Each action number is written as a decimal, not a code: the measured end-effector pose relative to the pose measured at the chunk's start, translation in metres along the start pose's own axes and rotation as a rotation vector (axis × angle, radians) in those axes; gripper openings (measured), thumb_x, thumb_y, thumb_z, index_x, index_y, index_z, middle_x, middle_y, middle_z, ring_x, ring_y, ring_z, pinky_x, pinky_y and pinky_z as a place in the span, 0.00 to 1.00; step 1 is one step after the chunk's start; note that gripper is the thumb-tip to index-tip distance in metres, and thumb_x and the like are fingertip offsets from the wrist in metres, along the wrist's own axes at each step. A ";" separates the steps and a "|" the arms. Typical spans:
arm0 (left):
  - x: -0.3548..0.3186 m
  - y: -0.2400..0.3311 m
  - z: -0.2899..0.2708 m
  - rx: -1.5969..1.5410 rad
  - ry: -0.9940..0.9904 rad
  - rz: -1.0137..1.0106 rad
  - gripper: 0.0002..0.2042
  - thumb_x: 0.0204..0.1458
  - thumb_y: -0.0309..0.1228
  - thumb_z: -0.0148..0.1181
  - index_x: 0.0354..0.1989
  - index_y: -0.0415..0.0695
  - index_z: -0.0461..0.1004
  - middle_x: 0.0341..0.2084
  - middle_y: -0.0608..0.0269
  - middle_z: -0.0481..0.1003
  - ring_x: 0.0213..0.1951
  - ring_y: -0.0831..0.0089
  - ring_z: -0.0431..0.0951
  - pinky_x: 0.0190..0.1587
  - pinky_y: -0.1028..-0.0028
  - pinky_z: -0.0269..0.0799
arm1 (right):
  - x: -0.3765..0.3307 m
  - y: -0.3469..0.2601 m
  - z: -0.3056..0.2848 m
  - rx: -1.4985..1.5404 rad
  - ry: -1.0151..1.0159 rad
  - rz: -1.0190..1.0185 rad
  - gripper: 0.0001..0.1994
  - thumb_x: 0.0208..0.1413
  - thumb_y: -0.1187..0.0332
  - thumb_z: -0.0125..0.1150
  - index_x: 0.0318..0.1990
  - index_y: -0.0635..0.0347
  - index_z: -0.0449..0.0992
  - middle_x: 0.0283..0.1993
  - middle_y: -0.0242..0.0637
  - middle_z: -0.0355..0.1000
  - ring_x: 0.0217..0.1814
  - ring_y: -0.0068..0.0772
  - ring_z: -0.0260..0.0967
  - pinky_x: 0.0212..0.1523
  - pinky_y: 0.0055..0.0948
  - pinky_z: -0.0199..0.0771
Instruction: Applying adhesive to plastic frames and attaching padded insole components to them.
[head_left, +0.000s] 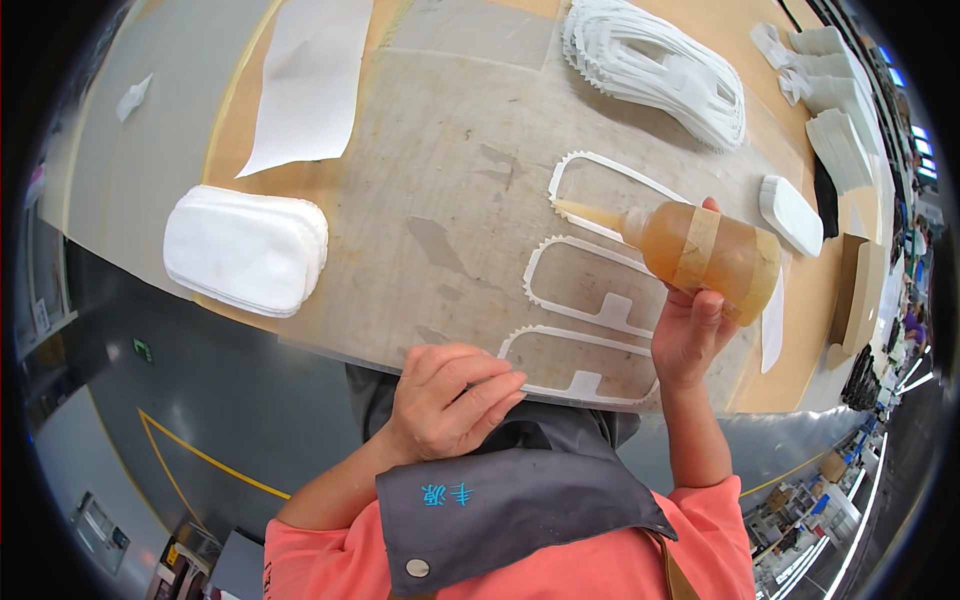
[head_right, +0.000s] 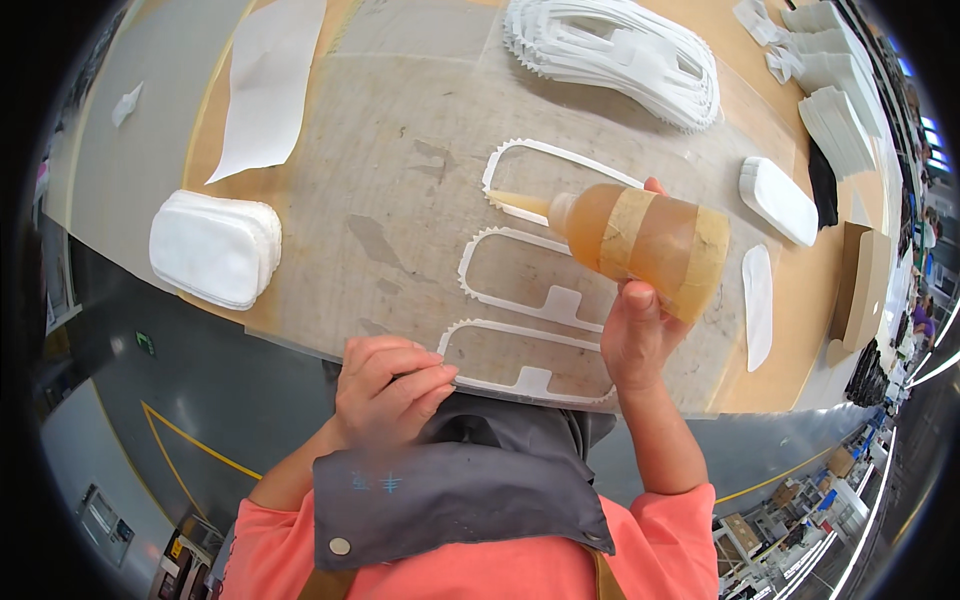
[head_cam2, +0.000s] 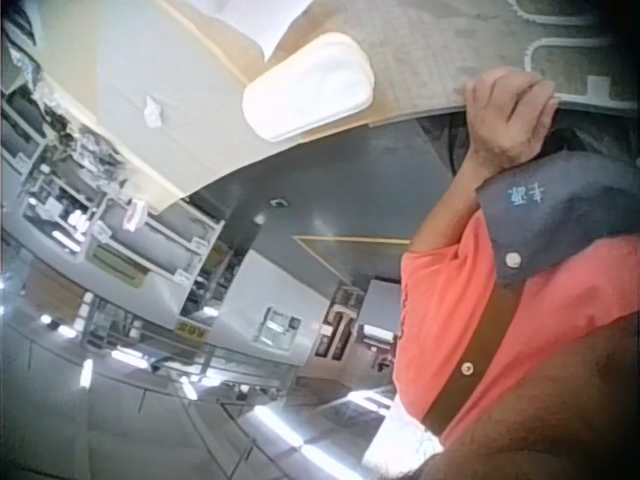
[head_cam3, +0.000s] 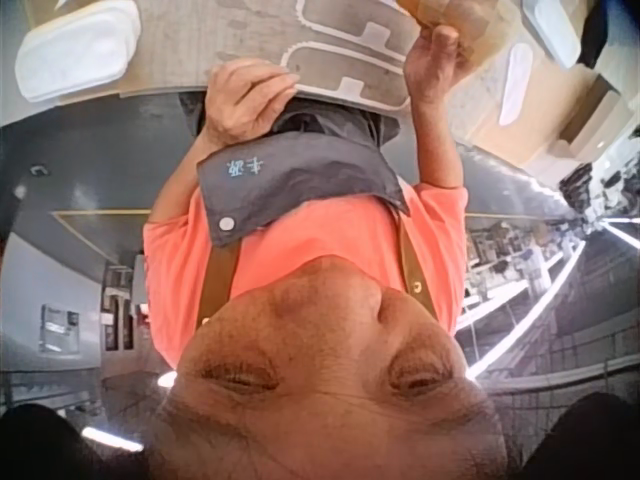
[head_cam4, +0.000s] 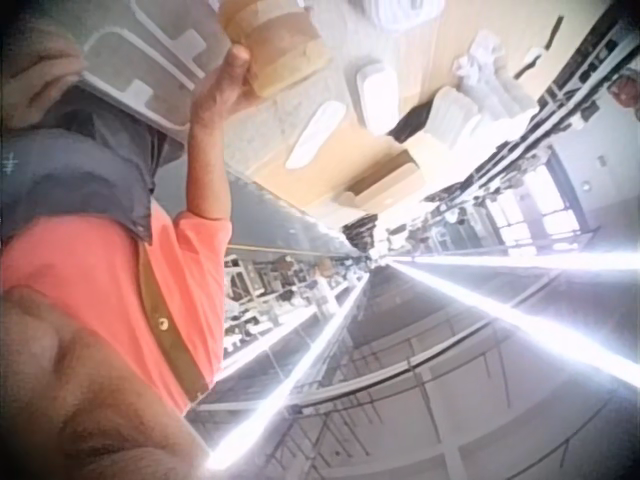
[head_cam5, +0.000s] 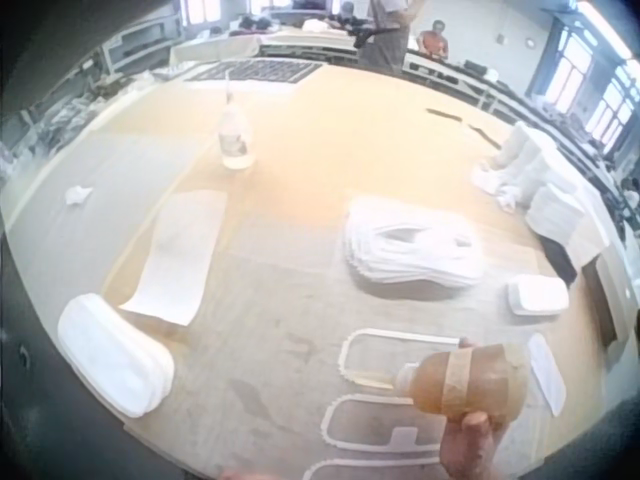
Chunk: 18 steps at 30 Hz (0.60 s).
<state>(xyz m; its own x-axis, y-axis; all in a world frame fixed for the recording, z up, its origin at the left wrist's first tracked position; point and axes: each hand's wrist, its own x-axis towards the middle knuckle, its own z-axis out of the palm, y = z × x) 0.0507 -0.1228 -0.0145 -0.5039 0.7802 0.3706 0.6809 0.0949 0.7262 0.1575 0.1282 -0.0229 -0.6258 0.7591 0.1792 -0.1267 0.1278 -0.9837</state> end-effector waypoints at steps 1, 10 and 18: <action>0.000 -0.001 0.000 -0.001 0.000 -0.002 0.16 0.38 0.23 0.75 0.39 0.48 0.83 0.39 0.68 0.78 0.40 0.68 0.78 0.43 0.70 0.68 | 0.002 -0.001 0.001 -0.009 -0.006 0.000 0.42 0.61 0.43 0.63 0.75 0.52 0.52 0.77 0.56 0.52 0.75 0.48 0.60 0.64 0.48 0.76; 0.000 -0.006 -0.001 -0.003 0.003 -0.020 0.16 0.37 0.23 0.75 0.38 0.49 0.83 0.39 0.69 0.78 0.40 0.68 0.77 0.44 0.70 0.69 | 0.015 0.001 0.007 -0.062 -0.045 -0.081 0.43 0.59 0.46 0.67 0.74 0.54 0.52 0.77 0.57 0.52 0.77 0.49 0.57 0.69 0.51 0.70; -0.001 -0.007 -0.001 -0.005 0.006 -0.029 0.17 0.37 0.23 0.75 0.38 0.50 0.83 0.39 0.70 0.78 0.40 0.69 0.77 0.43 0.70 0.69 | 0.023 0.002 0.009 -0.116 -0.050 -0.138 0.46 0.55 0.46 0.71 0.75 0.54 0.52 0.77 0.56 0.53 0.78 0.49 0.54 0.73 0.52 0.63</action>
<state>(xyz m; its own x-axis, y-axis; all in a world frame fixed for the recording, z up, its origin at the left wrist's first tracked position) 0.0451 -0.1247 -0.0193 -0.5269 0.7732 0.3529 0.6633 0.1145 0.7395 0.1356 0.1406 -0.0209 -0.6464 0.6971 0.3103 -0.1264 0.3032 -0.9445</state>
